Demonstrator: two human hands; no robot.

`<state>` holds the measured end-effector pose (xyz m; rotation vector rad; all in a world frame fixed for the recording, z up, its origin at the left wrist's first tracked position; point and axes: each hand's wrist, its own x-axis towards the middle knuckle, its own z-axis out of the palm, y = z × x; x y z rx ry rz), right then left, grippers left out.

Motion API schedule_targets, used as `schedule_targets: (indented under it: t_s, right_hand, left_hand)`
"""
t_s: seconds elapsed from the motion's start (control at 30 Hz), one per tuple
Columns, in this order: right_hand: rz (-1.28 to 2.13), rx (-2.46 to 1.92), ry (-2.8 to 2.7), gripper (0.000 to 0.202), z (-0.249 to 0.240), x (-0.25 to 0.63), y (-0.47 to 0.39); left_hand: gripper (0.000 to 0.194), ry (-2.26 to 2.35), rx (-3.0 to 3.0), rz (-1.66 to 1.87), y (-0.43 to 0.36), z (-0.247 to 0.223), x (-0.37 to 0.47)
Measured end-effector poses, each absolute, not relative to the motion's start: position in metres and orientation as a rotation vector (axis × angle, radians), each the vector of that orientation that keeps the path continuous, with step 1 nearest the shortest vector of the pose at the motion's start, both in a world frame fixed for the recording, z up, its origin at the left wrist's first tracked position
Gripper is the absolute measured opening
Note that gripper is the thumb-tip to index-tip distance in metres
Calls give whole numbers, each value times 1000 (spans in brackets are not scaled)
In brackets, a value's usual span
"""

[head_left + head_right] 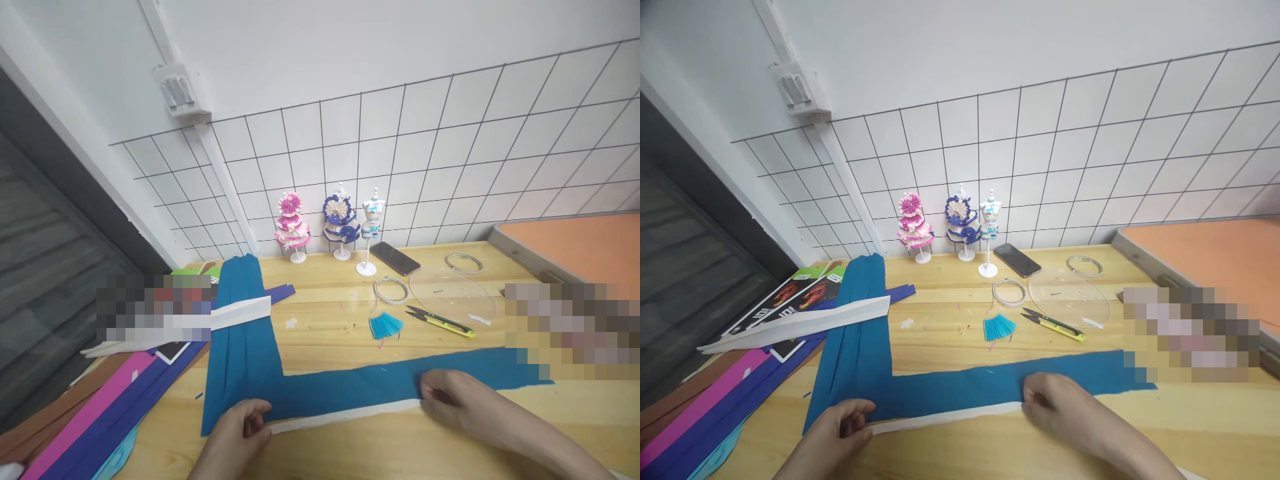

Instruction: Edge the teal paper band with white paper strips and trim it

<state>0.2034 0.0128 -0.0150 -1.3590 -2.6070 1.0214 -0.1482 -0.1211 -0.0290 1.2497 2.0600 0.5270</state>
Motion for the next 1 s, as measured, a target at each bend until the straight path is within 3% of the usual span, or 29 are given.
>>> schedule_targets:
  t_s: [1.0]
  right_hand:
    - [1101,-1582,-2450,18,-26,211,17]
  left_hand:
    - [28,2067,1138,490,-108,-24,-149]
